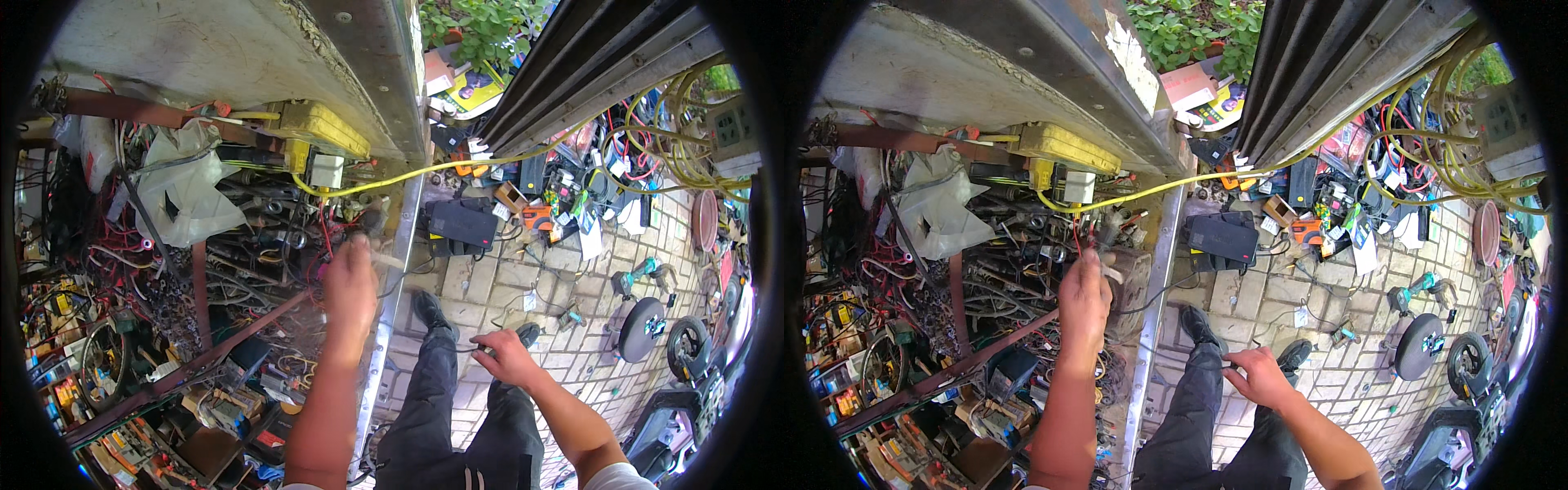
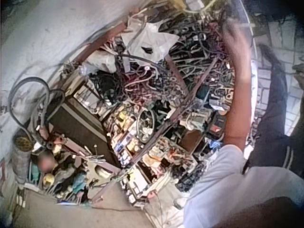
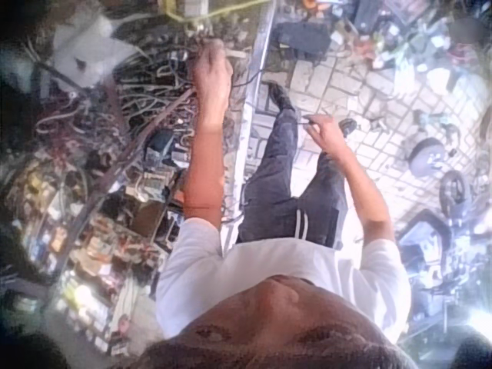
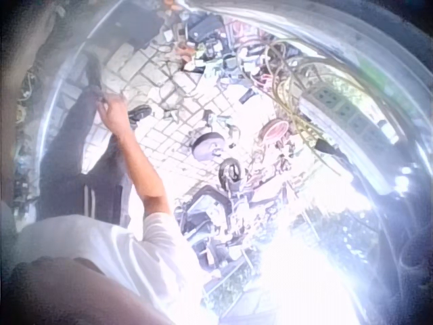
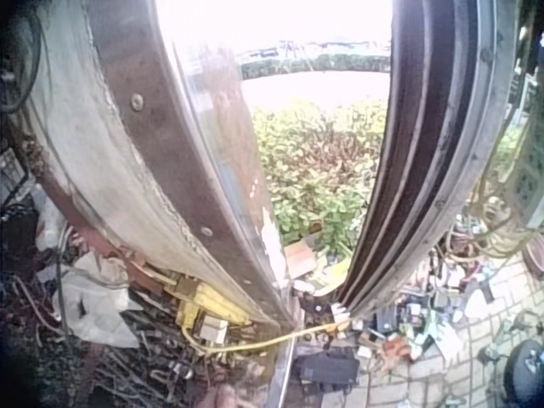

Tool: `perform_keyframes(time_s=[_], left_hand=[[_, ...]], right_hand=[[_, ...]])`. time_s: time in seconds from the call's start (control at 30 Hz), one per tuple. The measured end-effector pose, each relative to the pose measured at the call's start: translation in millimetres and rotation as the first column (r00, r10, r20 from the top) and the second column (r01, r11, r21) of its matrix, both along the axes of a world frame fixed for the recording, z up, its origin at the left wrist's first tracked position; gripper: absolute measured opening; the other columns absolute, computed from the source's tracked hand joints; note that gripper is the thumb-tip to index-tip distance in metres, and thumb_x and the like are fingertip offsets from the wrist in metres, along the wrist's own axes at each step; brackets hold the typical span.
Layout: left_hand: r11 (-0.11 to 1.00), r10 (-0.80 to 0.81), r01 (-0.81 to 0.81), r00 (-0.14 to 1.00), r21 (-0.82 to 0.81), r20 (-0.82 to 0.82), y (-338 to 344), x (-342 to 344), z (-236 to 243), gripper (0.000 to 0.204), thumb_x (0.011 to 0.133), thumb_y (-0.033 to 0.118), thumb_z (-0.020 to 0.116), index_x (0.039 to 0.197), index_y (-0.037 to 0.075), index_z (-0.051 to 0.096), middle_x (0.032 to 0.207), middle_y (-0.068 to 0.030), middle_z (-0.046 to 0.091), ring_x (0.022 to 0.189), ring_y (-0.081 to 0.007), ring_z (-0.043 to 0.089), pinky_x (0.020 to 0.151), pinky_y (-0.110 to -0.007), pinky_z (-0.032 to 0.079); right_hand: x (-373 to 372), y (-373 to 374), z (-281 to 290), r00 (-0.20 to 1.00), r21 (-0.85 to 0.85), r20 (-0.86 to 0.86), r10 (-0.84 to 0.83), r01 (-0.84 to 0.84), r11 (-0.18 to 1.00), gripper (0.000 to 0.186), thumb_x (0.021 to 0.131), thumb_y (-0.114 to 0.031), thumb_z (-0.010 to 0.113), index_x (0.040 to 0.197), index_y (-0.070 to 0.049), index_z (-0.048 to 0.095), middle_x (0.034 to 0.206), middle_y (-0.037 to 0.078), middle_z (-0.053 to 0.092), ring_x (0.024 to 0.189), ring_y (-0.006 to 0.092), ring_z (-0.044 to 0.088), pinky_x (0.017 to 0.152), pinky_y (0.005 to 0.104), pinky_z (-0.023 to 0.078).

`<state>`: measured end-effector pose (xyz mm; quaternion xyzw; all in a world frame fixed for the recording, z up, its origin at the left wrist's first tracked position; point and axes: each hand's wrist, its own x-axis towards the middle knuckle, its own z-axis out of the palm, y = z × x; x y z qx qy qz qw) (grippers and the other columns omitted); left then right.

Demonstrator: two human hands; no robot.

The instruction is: The person rides an electric scooter to a repair area, parks it, and then disassembles the rear wheel assembly by hand. They remove the wheel cover and brake components, then walk to a workbench to connect a battery charger to a power source.

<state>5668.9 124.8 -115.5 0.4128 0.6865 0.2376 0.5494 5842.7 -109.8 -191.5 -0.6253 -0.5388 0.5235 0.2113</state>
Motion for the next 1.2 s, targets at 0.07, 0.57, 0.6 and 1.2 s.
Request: perform_keyframes(time_s=[0.07,0.57,0.6,1.2], left_hand=[[0.993,-0.021,0.012,0.997,0.115,0.072,-7,-8,-6,0.027,0.096,0.029,0.051,0.092,0.003,0.058,0.053,0.0068,0.035,0.044,-0.0021,0.027,0.040,-0.020,0.021],[0.917,0.031,0.177,0.863,0.358,-0.505,37,-39,-112,0.034,0.094,0.033,0.048,0.099,0.002,0.059,0.076,-0.0155,0.062,0.066,-0.0306,0.059,0.062,-0.038,0.044],[0.847,0.037,0.268,0.832,0.459,-0.553,51,-34,-114,0.032,0.094,0.032,0.049,0.101,0.003,0.060,0.081,-0.0194,0.062,0.074,-0.0367,0.058,0.065,-0.041,0.045],[0.661,0.100,0.430,0.762,0.616,-0.640,92,-18,-106,0.016,0.088,0.018,0.057,0.089,0.002,0.060,0.081,-0.0202,0.062,0.076,-0.0390,0.060,0.064,-0.044,0.046]], right_hand=[[4,-8,2,0.998,-0.061,-0.021,0.062,-0.063,0.996,0.030,0.083,-0.024,0.064,0.108,-0.008,0.061,0.093,0.010,0.065,0.093,0.0272,0.060,0.087,0.0423,0.038],[-18,-7,-14,0.973,0.045,0.103,0.204,-0.210,0.977,0.048,0.083,-0.033,0.062,0.124,-0.012,0.051,0.118,0.011,0.055,0.113,0.0282,0.050,0.096,0.0584,0.031],[-18,-8,-15,0.979,0.075,0.106,0.175,-0.183,0.980,0.051,0.082,-0.032,0.063,0.126,-0.011,0.048,0.122,0.011,0.053,0.114,0.0298,0.049,0.095,0.0571,0.032],[-1,-34,-21,0.992,-0.103,0.125,0.029,-0.016,0.995,0.044,0.083,-0.032,0.062,0.120,-0.008,0.054,0.115,0.013,0.059,0.107,0.0322,0.054,0.091,0.0466,0.037]])
